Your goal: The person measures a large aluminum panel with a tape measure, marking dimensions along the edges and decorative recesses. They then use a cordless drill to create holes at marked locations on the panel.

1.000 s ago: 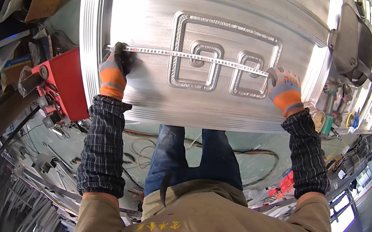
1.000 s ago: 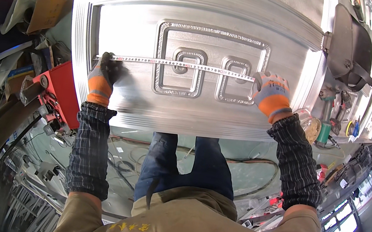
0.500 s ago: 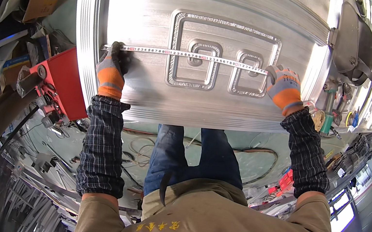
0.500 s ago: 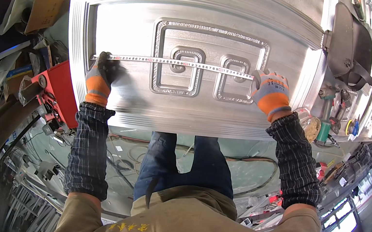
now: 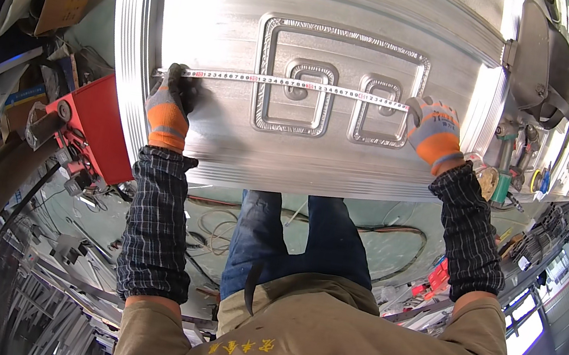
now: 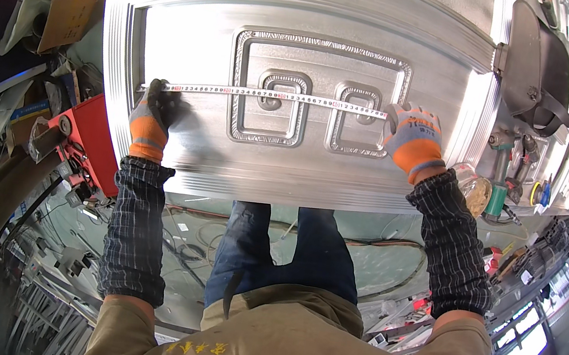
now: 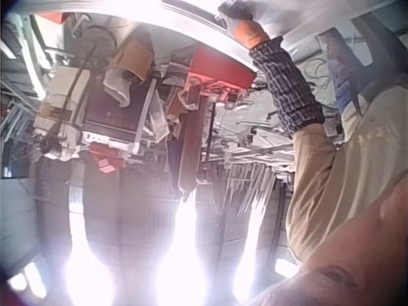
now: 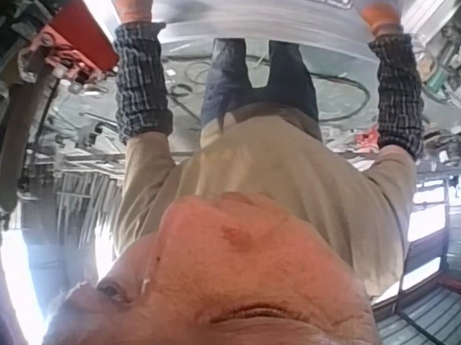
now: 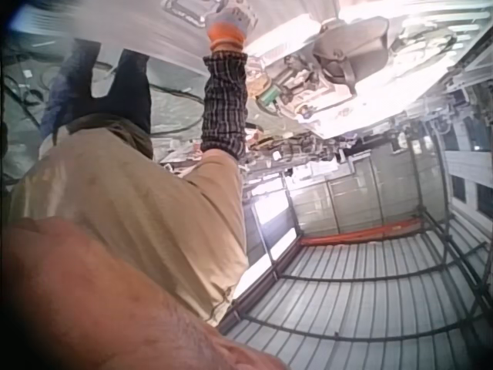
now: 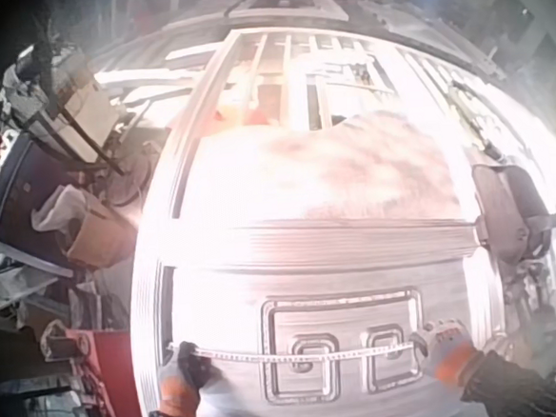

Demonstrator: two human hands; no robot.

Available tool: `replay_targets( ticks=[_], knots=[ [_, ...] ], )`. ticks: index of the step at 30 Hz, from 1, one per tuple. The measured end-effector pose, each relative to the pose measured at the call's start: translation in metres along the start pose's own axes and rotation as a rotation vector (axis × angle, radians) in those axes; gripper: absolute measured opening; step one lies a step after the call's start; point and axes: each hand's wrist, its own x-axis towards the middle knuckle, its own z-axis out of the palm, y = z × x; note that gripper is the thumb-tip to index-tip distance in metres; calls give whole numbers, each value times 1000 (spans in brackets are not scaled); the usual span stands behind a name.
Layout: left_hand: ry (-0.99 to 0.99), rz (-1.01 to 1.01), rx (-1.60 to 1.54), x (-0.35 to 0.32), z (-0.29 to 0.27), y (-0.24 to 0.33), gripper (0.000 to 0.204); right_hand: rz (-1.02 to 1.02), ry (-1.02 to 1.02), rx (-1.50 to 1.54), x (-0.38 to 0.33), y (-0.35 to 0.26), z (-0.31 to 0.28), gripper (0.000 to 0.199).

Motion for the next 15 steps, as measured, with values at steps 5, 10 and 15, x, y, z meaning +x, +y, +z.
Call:
replay_targets(
  ticks=[5, 10, 15],
  knots=[
    [-2, 17, 6, -2, 0, 1, 32, 33, -22, -1, 1, -2, -1, 38],
    [3, 6, 3, 3, -1, -2, 34, 53, -54, -12, 3, 0, 2, 44],
    [43, 42, -71, -4, 6, 1, 19, 42, -69, 4, 3, 1, 1, 45]
  ],
)
